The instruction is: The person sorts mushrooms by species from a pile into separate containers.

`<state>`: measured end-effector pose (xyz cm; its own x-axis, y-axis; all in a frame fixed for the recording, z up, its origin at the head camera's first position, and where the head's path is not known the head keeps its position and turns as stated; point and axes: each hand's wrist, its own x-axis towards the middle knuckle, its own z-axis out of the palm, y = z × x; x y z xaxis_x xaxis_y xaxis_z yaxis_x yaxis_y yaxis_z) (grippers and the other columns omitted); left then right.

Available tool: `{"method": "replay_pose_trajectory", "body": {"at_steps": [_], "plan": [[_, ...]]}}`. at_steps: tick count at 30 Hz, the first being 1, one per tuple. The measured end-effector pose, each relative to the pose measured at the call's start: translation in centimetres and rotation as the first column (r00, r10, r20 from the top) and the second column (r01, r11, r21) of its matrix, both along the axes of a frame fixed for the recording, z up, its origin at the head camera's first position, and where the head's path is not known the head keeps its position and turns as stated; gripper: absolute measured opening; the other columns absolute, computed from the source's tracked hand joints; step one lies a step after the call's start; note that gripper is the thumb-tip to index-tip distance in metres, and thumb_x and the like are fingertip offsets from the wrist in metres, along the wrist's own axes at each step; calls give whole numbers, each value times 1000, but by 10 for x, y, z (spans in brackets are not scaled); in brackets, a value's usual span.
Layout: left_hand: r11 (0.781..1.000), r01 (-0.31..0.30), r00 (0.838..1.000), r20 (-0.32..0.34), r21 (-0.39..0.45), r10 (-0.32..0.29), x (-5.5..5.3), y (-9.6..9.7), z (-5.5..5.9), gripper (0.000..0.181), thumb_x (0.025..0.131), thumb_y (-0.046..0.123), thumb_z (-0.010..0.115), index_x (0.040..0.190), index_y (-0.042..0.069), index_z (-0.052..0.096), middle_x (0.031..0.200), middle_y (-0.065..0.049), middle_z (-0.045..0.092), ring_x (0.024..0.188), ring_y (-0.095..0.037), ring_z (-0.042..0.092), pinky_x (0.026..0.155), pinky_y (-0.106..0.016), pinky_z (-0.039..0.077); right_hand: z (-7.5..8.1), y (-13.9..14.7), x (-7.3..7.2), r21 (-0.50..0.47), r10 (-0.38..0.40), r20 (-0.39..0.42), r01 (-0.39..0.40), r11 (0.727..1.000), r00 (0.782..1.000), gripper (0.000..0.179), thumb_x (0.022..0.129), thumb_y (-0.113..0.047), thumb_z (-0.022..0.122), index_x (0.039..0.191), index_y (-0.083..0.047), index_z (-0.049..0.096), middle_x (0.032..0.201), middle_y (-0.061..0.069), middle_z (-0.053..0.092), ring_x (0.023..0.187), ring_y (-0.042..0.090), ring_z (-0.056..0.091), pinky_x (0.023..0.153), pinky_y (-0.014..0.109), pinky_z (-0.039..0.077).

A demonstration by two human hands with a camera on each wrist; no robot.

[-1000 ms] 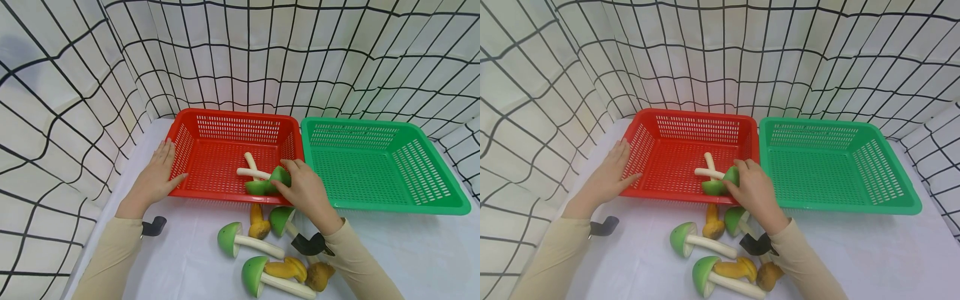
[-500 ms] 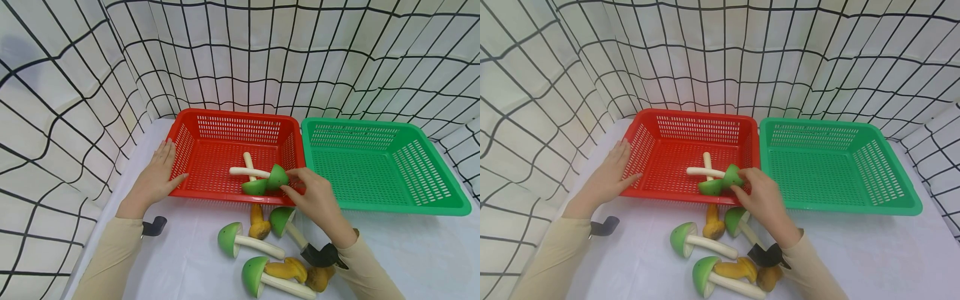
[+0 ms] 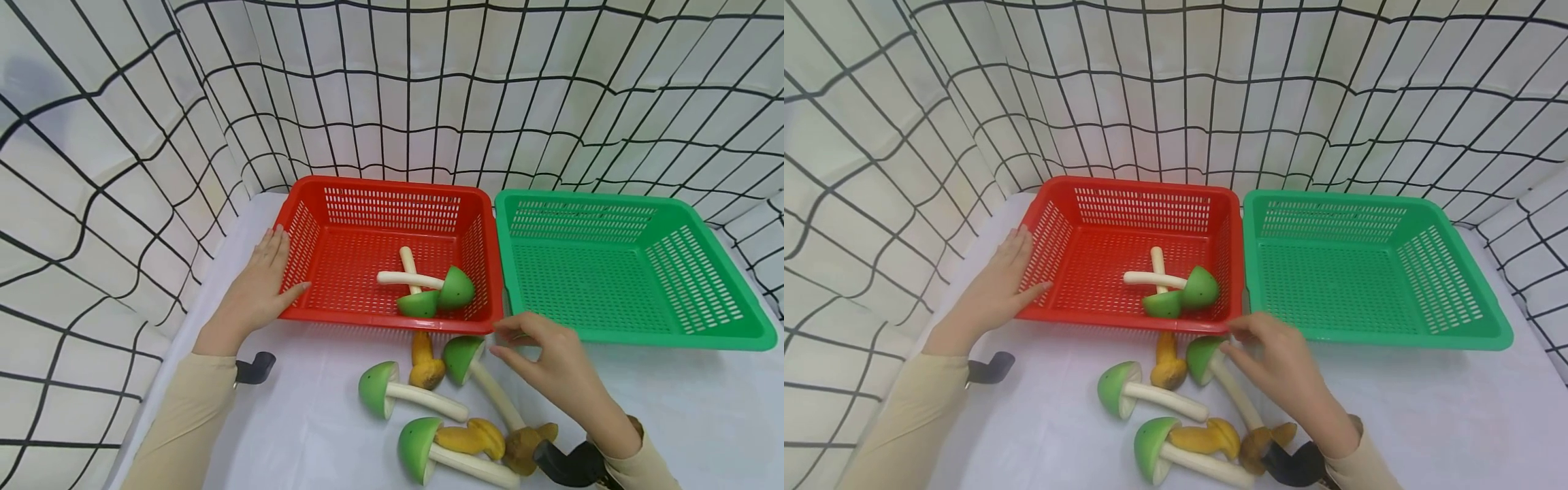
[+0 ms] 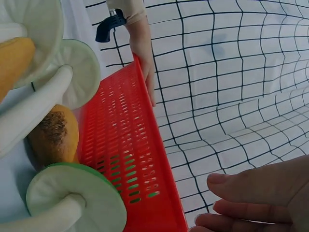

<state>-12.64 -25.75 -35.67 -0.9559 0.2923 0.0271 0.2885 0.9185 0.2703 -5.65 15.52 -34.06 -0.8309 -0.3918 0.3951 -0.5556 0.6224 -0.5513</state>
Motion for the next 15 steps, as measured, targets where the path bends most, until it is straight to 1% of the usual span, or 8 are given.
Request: {"method": "replay_pose_trajectory", "body": {"at_steps": [5, 8, 11, 15], "plan": [[1000, -2, 1000, 1, 4, 2, 0, 1, 0, 83, 96, 39, 49, 144, -14, 7, 153, -28, 2, 142, -37, -5, 114, -48, 6, -5, 14, 12, 47, -3, 77, -1, 999, 997, 28, 70, -2, 81, 92, -13, 67, 89, -6, 66, 76, 14, 67, 64, 25, 55], [1000, -5, 1000, 0, 4, 5, 0, 1, 0, 84, 95, 39, 49, 144, -14, 7, 153, -28, 2, 142, -38, -5, 114, -48, 6, -8, 21, 16, 53, 1, 129, -8, 999, 992, 27, 71, -3, 80, 92, -14, 67, 89, -8, 65, 77, 11, 67, 65, 24, 55], [1000, -10, 1000, 5, 3, 10, 0, 0, 1, 84, 95, 39, 49, 144, -14, 6, 153, -28, 2, 142, -37, -6, 114, -48, 6, -10, 26, 17, 61, -3, 153, -6, 998, 988, 25, 72, -5, 80, 92, -13, 68, 90, -8, 65, 77, 9, 66, 66, 25, 55], [1000, -10, 1000, 7, 0, 10, 0, 0, 0, 84, 95, 39, 49, 144, -14, 6, 153, -28, 0, 142, -37, -6, 114, -48, 6, -12, 30, 18, 79, -20, 167, 7, 997, 986, 25, 72, -7, 80, 93, -13, 68, 91, -7, 66, 77, 10, 66, 67, 26, 56]]}}
